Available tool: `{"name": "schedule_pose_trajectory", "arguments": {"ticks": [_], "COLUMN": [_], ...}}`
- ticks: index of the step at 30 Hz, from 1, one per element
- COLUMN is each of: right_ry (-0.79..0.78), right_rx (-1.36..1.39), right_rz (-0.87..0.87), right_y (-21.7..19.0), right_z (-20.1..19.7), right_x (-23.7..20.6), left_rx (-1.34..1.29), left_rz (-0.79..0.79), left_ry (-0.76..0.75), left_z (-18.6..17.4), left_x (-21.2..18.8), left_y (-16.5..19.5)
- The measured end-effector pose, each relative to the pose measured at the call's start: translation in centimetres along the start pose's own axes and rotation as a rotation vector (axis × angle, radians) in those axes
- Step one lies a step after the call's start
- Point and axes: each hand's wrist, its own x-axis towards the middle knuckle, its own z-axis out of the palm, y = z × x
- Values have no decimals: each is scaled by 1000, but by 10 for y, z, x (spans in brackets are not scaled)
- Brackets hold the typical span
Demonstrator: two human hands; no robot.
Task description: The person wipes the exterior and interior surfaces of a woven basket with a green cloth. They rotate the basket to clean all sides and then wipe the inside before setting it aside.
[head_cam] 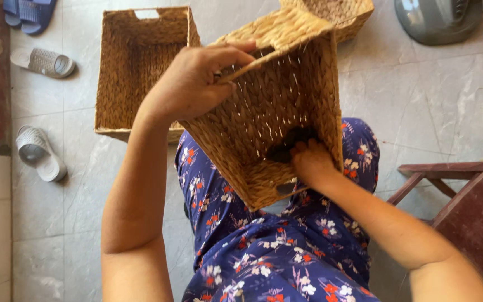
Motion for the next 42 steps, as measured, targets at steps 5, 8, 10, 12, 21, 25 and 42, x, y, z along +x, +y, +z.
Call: {"name": "schedule_pose_trajectory", "arguments": {"ticks": [5, 8, 10, 12, 21, 25, 42], "right_ry": [-40, -31, 79, 195, 118, 491, 625], "right_rx": [25, 78, 231, 348, 1428, 1714, 282], "right_rz": [-57, -179, -210, -218, 219, 133, -324], "right_y": [-42, -73, -84, -82, -34, -25, -61], "right_z": [15, 12, 12, 13, -20, -65, -78], "right_x": [11, 24, 22, 21, 46, 35, 110], "left_rx": [23, 37, 43, 50, -125, -235, -706], "left_rz": [78, 42, 44, 49, -103, -260, -404], "left_ry": [13, 14, 12, 16, 71, 313, 632], "left_z": [8, 8, 6, 1, -11, -2, 137], "left_x": [8, 11, 8, 6, -23, -53, -128], "left_y": [-4, -6, -5, -4, 8, -1, 2]}}
